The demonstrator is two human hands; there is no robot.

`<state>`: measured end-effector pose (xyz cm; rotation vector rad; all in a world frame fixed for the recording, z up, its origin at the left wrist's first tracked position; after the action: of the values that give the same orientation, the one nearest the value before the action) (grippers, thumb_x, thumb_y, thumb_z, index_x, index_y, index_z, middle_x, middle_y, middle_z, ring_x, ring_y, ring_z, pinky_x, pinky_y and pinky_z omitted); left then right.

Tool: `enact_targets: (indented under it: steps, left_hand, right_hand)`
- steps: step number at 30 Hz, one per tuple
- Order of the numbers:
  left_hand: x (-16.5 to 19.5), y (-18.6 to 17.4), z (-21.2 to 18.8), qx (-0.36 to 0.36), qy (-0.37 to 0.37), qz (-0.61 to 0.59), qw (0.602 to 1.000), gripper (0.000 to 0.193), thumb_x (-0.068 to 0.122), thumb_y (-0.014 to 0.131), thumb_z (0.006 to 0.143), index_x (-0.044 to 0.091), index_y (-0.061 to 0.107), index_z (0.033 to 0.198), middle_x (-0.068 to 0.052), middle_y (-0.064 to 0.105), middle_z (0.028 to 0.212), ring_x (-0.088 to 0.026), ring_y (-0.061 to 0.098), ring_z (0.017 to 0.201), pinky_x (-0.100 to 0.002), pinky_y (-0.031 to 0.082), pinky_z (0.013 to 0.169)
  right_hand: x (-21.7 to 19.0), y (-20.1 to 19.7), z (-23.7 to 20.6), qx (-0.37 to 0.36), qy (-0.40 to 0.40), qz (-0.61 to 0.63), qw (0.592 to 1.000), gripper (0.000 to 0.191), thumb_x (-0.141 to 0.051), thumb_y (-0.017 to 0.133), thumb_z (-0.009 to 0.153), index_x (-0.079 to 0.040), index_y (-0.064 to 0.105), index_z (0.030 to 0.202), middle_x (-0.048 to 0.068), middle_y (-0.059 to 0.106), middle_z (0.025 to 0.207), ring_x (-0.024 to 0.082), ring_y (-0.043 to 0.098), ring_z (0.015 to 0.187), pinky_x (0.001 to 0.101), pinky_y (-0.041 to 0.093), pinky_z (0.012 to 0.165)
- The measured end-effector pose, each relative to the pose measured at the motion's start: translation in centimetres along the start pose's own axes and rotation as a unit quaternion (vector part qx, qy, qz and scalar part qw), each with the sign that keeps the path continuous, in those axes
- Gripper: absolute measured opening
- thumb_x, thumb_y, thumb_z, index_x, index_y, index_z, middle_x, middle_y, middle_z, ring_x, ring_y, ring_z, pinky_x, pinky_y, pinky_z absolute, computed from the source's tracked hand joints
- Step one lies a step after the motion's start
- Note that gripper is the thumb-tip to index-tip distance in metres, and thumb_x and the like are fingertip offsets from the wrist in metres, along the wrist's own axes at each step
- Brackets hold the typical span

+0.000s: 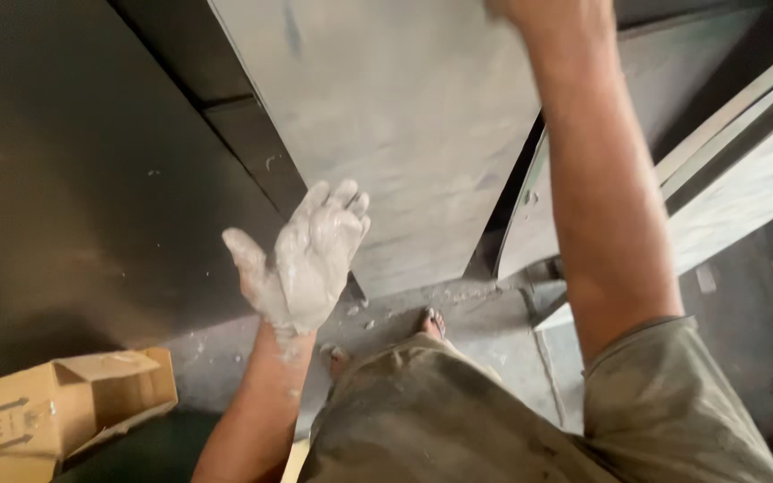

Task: The person scoops plaster from a tray on a workbench and spreads it by hand with a trowel over flat boards leaning against a wall, coating the surface of each board in turn and reaching up to cover the upper edges.

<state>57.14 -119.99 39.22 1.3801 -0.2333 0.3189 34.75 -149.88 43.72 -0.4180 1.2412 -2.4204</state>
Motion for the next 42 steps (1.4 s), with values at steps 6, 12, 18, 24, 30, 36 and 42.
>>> enact_targets:
  steps: [6,12,18,24,30,36,42]
  left_hand:
    - [2.2,-6.4,-5.1,0.134,0.001,-0.008,0.991,0.098,0.077,0.061,0.091,-0.003,0.047,0.147,-0.02,0.046,0.154,-0.036,0.037,0.143,-0.05,0.022,0.131]
    - [2.4,-8.7,-6.2,0.222,-0.024,0.068,0.972,0.098,0.076,0.063,0.086,0.001,0.046,0.147,-0.018,0.044,0.158,-0.035,0.036,0.149,-0.05,0.02,0.13]
    - [-2.4,-8.0,-2.6,0.177,-0.045,0.048,0.982,0.098,0.076,0.059,0.09,-0.003,0.045,0.147,-0.021,0.042,0.159,-0.037,0.034,0.149,-0.052,0.017,0.134]
    - [-6.4,-5.3,-0.9,0.142,-0.089,0.04,0.985,0.1,0.075,0.056,0.093,-0.004,0.039,0.153,-0.022,0.039,0.162,-0.04,0.031,0.154,-0.053,0.015,0.134]
    - [-9.2,-4.7,-1.0,0.185,-0.091,0.042,0.978,0.099,0.074,0.055,0.09,-0.002,0.038,0.152,-0.021,0.037,0.162,-0.04,0.03,0.152,-0.053,0.017,0.129]
    - [-11.2,-4.9,-0.5,0.155,-0.066,0.003,0.986,0.094,0.072,0.045,0.095,-0.005,0.042,0.15,-0.024,0.037,0.161,-0.042,0.031,0.151,-0.055,0.015,0.128]
    - [-10.8,-4.4,0.1,0.043,0.0,-0.043,0.998,0.088,0.066,0.036,0.103,-0.007,0.039,0.153,-0.024,0.035,0.164,-0.042,0.026,0.153,-0.054,0.011,0.129]
  right_hand:
    - [-7.5,0.7,-10.4,0.001,-0.047,0.09,0.995,0.086,-0.044,0.091,0.071,-0.003,0.062,0.14,0.024,0.05,0.14,0.042,0.062,0.114,0.0526,0.053,0.097]
    - [-8.2,12.8,-25.0,-0.039,0.018,0.101,0.994,0.068,-0.029,0.078,0.081,-0.008,0.06,0.143,0.019,0.051,0.148,0.041,0.06,0.097,0.0461,0.059,0.077]
    - [-9.4,15.9,-30.5,-0.18,0.085,0.15,0.968,0.066,-0.03,0.08,0.073,-0.009,0.064,0.135,0.018,0.052,0.147,0.044,0.06,0.096,0.0477,0.058,0.07]
    - [2.2,12.7,-34.9,-0.052,0.087,0.252,0.962,0.055,-0.007,0.067,0.071,-0.007,0.057,0.125,0.014,0.052,0.15,0.044,0.056,0.13,0.0495,0.047,0.111]
    - [10.0,14.0,-35.0,-0.138,0.089,0.314,0.935,0.072,0.012,0.053,0.077,-0.003,0.058,0.146,0.017,0.056,0.151,0.038,0.054,0.137,0.0451,0.042,0.118]
    - [9.7,8.9,-25.1,-0.058,0.023,0.294,0.954,0.082,0.012,0.056,0.065,-0.006,0.059,0.144,0.016,0.058,0.15,0.036,0.055,0.138,0.0469,0.044,0.118]
    - [14.2,-5.8,0.4,0.13,-0.143,0.144,0.97,0.076,0.004,0.073,0.081,-0.004,0.055,0.155,0.022,0.058,0.144,0.044,0.055,0.13,0.0464,0.049,0.111]
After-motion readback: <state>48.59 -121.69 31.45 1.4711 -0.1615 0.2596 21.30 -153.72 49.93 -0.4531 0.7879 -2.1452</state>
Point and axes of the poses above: each hand's wrist, its own z-axis towards the middle knuckle, its own y-axis out of the palm, x = y × z, the point moved 4 cm from there along z, towards the middle knuckle
